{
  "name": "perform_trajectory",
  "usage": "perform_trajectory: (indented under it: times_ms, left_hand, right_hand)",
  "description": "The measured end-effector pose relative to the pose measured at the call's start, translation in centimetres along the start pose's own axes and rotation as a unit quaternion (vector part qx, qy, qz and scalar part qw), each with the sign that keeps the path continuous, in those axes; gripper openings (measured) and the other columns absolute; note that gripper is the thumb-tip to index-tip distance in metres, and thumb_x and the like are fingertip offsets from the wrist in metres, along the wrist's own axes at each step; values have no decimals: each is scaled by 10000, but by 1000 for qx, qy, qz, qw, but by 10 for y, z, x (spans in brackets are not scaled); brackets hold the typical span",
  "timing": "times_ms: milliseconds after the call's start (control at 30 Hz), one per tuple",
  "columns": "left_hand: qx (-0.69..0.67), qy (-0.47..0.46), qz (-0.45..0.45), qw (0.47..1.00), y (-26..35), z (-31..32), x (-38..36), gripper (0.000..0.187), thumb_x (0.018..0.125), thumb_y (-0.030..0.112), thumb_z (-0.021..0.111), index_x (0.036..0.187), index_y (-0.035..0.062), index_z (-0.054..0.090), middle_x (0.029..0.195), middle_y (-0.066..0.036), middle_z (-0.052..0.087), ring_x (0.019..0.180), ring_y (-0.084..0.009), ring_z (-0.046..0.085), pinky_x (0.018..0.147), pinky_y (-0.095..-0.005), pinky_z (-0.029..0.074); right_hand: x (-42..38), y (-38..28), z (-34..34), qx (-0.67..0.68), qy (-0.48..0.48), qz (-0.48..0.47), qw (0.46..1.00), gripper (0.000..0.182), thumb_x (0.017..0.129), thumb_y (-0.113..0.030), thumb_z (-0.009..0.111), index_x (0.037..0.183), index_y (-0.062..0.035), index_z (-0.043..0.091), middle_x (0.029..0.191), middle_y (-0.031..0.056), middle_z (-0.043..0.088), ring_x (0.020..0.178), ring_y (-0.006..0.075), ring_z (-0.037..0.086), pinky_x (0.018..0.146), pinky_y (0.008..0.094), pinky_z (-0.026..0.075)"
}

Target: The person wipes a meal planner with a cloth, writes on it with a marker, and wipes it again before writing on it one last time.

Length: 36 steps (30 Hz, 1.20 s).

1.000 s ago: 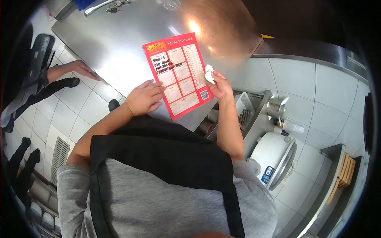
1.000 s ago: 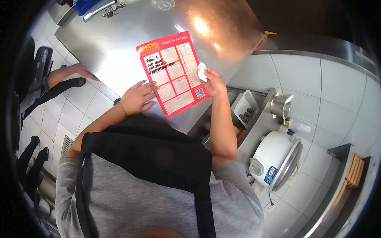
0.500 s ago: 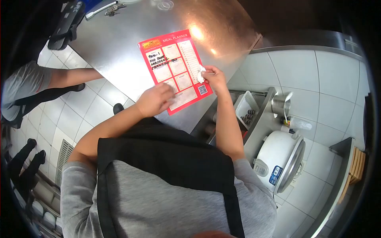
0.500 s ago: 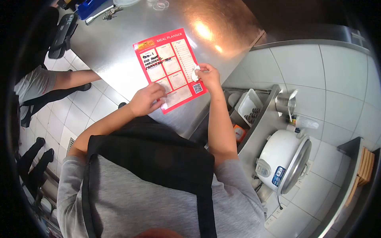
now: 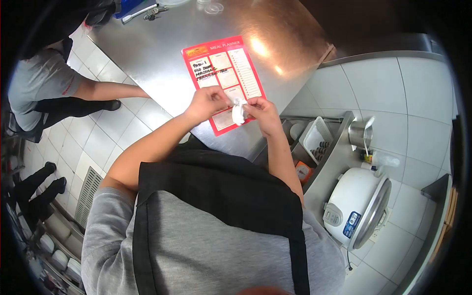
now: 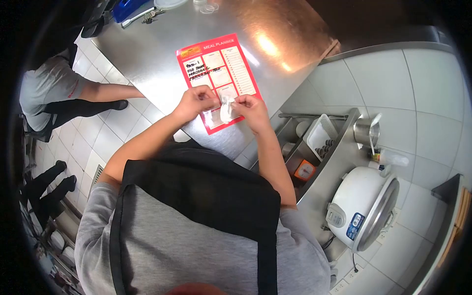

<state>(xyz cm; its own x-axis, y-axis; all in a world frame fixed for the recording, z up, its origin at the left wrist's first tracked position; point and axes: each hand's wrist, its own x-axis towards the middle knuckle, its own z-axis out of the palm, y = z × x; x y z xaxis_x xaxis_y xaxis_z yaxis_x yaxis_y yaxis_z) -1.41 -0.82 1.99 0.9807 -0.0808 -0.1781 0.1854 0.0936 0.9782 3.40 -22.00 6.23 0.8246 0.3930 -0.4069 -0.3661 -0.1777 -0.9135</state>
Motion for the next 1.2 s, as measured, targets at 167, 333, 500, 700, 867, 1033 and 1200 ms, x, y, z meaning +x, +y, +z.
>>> perform_trajectory:
  times_ms: [167,333,500,700,867,1033,1200]
  left_hand:
    - [-118,-28,-79,989,15,0,-6,148,874,76,667,1000,42,599,861,-18,640,789,-72,593,650,-223,485]
    - [-110,-83,-63,988,25,26,-3,112,875,72,672,952,34,601,841,-22,649,716,-62,595,642,-209,492]
    - [-154,-30,-80,984,15,3,-5,69,875,61,670,883,30,609,804,-28,643,679,-71,594,625,-209,484]
    - [-51,103,16,993,16,-9,-14,50,881,41,646,886,29,598,832,-41,647,726,-95,611,662,-232,522]
    - [194,201,160,947,25,-10,-20,122,812,-20,661,889,33,583,942,-58,667,803,-133,643,683,-270,536]
    - [328,159,336,868,45,3,-35,188,705,-30,675,769,57,521,1000,-51,652,831,-237,653,697,-321,544]
    - [384,109,299,867,39,-10,-56,161,714,-35,672,759,45,540,993,-72,647,839,-264,648,704,-344,540]
  right_hand:
    - [-6,6,-21,-4,-13,-32,999,133,826,-52,702,928,13,646,865,66,674,750,105,621,679,243,500]
    - [-8,7,-7,17,-38,-33,999,141,839,-68,699,942,7,639,856,57,669,748,106,623,679,246,500]
    - [-8,11,-13,81,-54,-26,995,73,864,-78,668,899,-35,621,857,48,654,769,103,598,670,244,483]
    - [-6,13,-26,11,7,-82,997,111,845,-79,686,904,-19,614,816,22,624,703,83,564,655,230,471]
    - [-19,0,-5,-58,117,-169,977,203,836,-103,695,1005,-31,607,841,24,623,722,88,564,647,225,482]
    - [-20,-29,24,102,80,-89,988,389,805,-22,694,1170,-59,562,947,56,647,794,124,620,653,254,521]
    - [3,7,18,196,16,-24,980,334,822,64,633,1139,-26,578,1022,121,650,839,192,653,660,318,549]
